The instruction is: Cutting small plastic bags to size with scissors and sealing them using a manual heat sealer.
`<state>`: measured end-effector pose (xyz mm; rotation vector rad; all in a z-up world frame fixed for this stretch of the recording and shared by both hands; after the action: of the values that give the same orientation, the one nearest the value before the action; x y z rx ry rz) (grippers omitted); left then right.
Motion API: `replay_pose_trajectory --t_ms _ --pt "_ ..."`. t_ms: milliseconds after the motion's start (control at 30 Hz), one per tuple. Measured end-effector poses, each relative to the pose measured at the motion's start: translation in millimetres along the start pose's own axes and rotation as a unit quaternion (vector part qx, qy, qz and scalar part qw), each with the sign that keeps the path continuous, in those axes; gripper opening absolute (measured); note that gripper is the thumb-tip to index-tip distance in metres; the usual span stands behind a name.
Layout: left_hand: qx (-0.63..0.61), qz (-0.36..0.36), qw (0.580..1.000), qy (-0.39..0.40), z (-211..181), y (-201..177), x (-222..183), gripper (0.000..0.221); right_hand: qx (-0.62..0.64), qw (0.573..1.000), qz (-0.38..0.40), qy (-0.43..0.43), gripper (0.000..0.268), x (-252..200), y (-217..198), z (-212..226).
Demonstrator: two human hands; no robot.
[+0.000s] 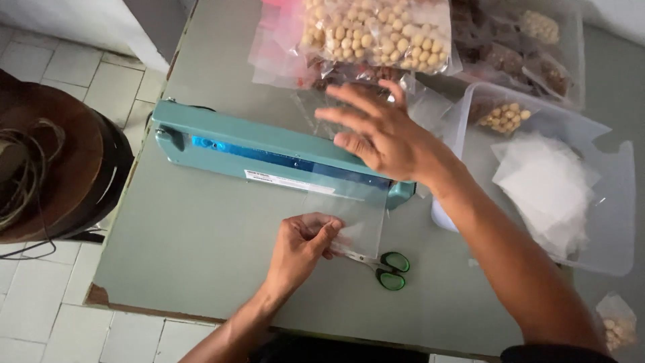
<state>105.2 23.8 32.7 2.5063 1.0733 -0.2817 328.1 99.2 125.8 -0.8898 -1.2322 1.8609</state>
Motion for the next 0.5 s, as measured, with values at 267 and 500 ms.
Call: replay_pose_trajectory --t_ms 267,500 --pt "-0.029 0.003 0.999 -0.022 -3.3 1.8 -1.9 0.029 0.057 0.998 0.004 0.039 0.057 -1.2 -7.4 10.5" --pt "-0.022 0.015 0.999 -0.033 -17.1 3.1 -7.3 0.039 0.021 0.999 -0.02 0.032 0.048 -2.8 -6.0 9.7"
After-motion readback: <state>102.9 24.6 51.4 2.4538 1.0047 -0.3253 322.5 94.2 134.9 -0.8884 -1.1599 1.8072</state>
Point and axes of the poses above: each hand's wrist, its own x-axis towards the middle knuckle, its own y-axis out of the palm, z = x × y, the point moved 1 cm from there along x, towards the middle knuckle, and after that the axes turned 13 degrees about z, right-handed, at the moved point
